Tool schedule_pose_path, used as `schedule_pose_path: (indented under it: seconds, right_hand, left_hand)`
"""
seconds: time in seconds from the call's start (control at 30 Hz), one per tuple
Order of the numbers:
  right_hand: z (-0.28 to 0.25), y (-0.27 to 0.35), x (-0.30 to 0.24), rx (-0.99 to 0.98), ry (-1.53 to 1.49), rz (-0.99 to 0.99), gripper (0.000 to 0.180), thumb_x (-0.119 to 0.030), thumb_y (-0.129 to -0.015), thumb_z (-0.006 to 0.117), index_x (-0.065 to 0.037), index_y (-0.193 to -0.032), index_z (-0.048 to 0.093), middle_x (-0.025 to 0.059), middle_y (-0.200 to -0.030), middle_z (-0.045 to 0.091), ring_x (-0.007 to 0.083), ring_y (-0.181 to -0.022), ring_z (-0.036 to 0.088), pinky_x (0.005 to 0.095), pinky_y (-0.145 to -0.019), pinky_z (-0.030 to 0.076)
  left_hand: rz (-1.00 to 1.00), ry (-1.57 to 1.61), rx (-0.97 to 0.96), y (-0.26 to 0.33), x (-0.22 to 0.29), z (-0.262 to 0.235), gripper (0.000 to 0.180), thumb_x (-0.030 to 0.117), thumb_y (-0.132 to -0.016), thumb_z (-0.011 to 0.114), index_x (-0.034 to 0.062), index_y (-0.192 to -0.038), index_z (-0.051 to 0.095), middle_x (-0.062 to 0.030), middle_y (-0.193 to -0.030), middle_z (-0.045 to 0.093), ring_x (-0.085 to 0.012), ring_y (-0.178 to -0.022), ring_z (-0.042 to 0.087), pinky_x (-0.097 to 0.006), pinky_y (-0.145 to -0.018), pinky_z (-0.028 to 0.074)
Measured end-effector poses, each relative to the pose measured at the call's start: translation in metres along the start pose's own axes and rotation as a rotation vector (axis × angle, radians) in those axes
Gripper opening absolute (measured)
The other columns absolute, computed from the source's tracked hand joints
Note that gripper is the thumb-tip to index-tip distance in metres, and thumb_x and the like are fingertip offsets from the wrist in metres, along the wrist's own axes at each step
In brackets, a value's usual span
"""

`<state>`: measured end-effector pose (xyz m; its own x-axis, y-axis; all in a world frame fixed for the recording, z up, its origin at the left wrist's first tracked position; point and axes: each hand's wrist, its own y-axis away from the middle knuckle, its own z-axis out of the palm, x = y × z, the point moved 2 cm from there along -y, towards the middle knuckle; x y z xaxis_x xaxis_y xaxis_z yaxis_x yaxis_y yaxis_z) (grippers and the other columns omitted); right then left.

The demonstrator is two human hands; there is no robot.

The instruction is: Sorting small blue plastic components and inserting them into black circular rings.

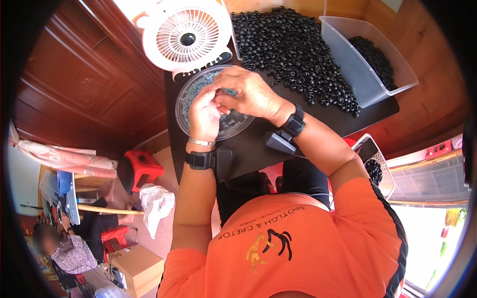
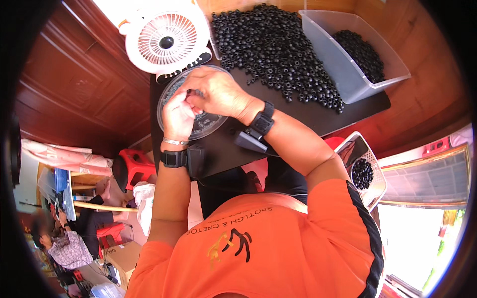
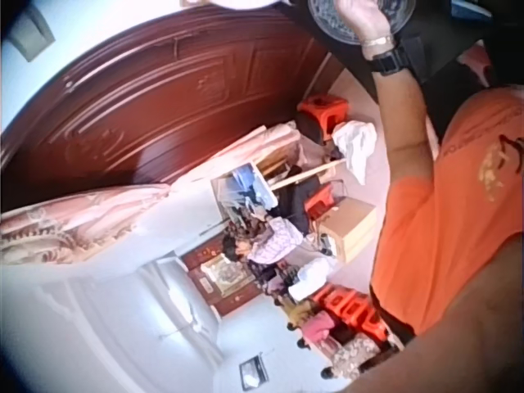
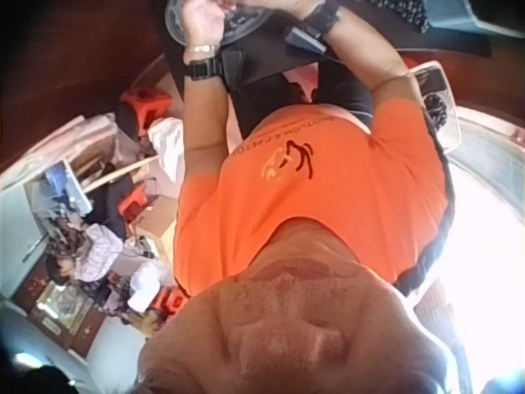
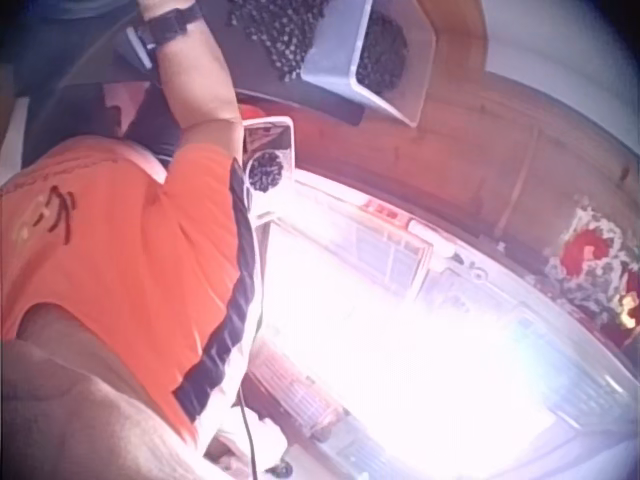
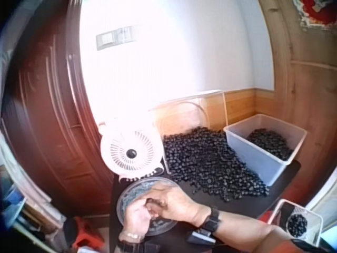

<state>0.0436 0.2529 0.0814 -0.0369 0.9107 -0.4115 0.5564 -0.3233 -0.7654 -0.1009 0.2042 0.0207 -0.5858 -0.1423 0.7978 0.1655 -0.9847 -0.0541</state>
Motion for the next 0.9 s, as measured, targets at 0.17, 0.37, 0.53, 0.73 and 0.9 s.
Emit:
schedule_pose_path:
  seconds: [0.17,0.37,0.53,0.73,0.9]
  right_hand:
    - [-0.008,0.002,0.008,-0.034,-0.022,0.058,0.022,-0.004,-0.075,0.068,-0.006,-0.096,0.069,0.0088,-0.089,0.066,0.0273,-0.088,0.064,0.0358,-0.080,0.052]
    - [-0.044,0.000,0.051,-0.102,0.332,0.304,0.014,-0.016,-0.077,0.065,-0.008,-0.087,0.071,0.0103,-0.080,0.069,0.0274,-0.078,0.067,0.0353,-0.070,0.053]
    - [-0.070,0.016,0.089,-0.231,0.492,0.487,0.016,-0.021,-0.070,0.067,-0.008,-0.079,0.070,0.0099,-0.075,0.069,0.0281,-0.069,0.065,0.0373,-0.065,0.051]
    - [-0.058,0.018,0.088,-0.619,0.578,0.727,0.017,-0.020,-0.066,0.069,-0.008,-0.078,0.073,0.0144,-0.078,0.069,0.0325,-0.078,0.067,0.0401,-0.071,0.054]
    - [-0.050,0.020,0.090,-0.586,0.662,0.617,0.017,-0.015,-0.066,0.068,-0.003,-0.077,0.071,0.0180,-0.079,0.068,0.0323,-0.079,0.067,0.0409,-0.070,0.054]
  left_hand:
    - [-0.042,-0.057,-0.107,0.003,0.001,0.010,0.027,0.020,-0.092,0.045,0.0014,-0.106,0.058,-0.0096,-0.083,0.061,-0.0210,-0.069,0.061,-0.029,-0.060,0.048]
    - [-0.037,-0.048,-0.091,0.005,0.005,0.011,0.017,0.021,-0.092,0.046,0.0060,-0.089,0.053,-0.0091,-0.079,0.059,-0.0224,-0.069,0.061,-0.031,-0.061,0.047]
    - [-0.031,-0.001,-0.094,0.003,0.005,0.007,0.017,0.021,-0.094,0.046,0.0075,-0.092,0.057,-0.0083,-0.079,0.056,-0.0231,-0.072,0.057,-0.034,-0.066,0.047]
    - [-0.011,0.012,-0.057,0.005,0.006,0.009,0.017,0.021,-0.093,0.047,0.0066,-0.091,0.056,-0.0080,-0.078,0.058,-0.0223,-0.070,0.059,-0.032,-0.064,0.047]
    - [-0.016,-0.012,-0.046,0.004,0.006,0.007,0.018,0.022,-0.093,0.047,0.0060,-0.089,0.054,-0.0085,-0.077,0.060,-0.0217,-0.067,0.060,-0.030,-0.061,0.046]
